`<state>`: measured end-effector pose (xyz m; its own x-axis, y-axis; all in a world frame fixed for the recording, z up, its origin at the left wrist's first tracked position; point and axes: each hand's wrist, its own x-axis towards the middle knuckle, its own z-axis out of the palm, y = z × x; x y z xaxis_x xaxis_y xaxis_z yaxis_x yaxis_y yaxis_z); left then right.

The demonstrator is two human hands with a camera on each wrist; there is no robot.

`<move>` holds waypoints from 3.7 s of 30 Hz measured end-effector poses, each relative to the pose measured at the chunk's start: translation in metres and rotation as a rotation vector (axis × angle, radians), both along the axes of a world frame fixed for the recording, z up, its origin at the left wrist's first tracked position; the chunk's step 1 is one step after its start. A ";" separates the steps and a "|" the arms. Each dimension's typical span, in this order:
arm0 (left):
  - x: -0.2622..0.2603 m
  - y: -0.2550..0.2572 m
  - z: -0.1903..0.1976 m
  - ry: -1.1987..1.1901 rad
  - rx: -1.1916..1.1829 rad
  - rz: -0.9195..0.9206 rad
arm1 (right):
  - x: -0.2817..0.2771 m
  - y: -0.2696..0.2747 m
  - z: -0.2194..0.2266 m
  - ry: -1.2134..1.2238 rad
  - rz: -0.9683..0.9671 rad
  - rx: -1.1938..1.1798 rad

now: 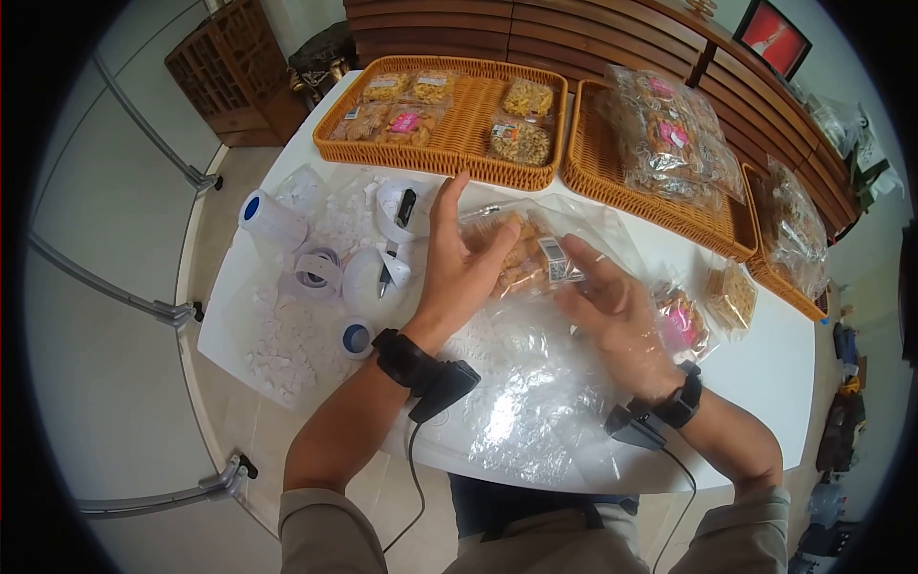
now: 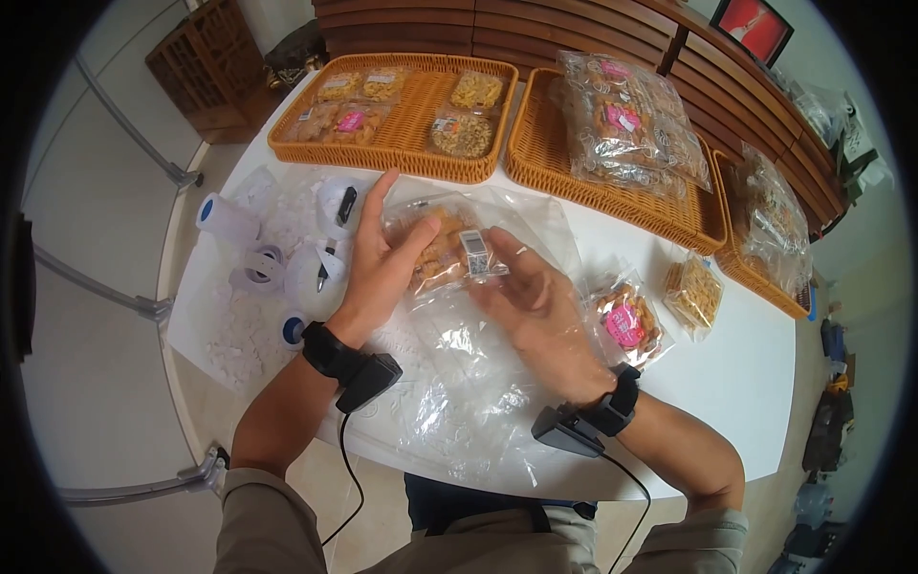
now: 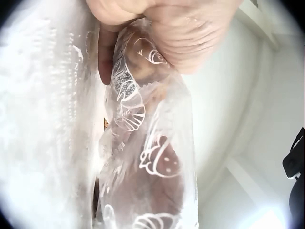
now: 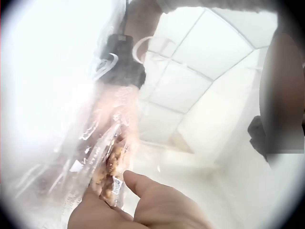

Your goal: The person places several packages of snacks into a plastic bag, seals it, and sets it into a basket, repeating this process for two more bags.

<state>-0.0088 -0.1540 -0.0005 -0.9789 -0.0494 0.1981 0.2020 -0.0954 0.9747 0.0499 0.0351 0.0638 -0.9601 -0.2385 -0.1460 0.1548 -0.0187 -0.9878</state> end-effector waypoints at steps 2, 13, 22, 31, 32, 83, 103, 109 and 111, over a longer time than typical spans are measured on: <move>0.004 0.001 0.005 0.000 0.045 -0.040 | 0.001 0.001 -0.008 0.115 0.016 0.028; 0.002 -0.002 0.004 0.043 -0.027 -0.012 | 0.017 0.003 -0.022 0.201 0.016 0.137; 0.004 -0.005 0.019 -0.114 0.043 -0.018 | 0.057 0.031 -0.007 0.621 0.218 0.651; 0.003 -0.005 0.019 -0.101 -0.039 -0.064 | 0.086 0.056 0.063 0.451 0.289 0.830; 0.004 -0.005 0.020 -0.106 -0.036 -0.062 | 0.087 0.062 0.076 0.374 0.348 0.800; 0.004 -0.003 0.014 0.192 -0.472 0.160 | 0.106 0.219 0.054 -0.369 -0.180 0.109; 0.002 -0.003 0.016 0.283 -0.619 0.001 | 0.118 0.099 0.101 -0.370 0.491 0.711; 0.001 -0.006 0.012 0.317 -0.652 -0.006 | 0.125 0.083 0.058 -0.378 0.215 0.210; 0.002 -0.004 0.012 0.322 -0.635 -0.004 | 0.128 0.069 0.049 -0.243 0.165 0.235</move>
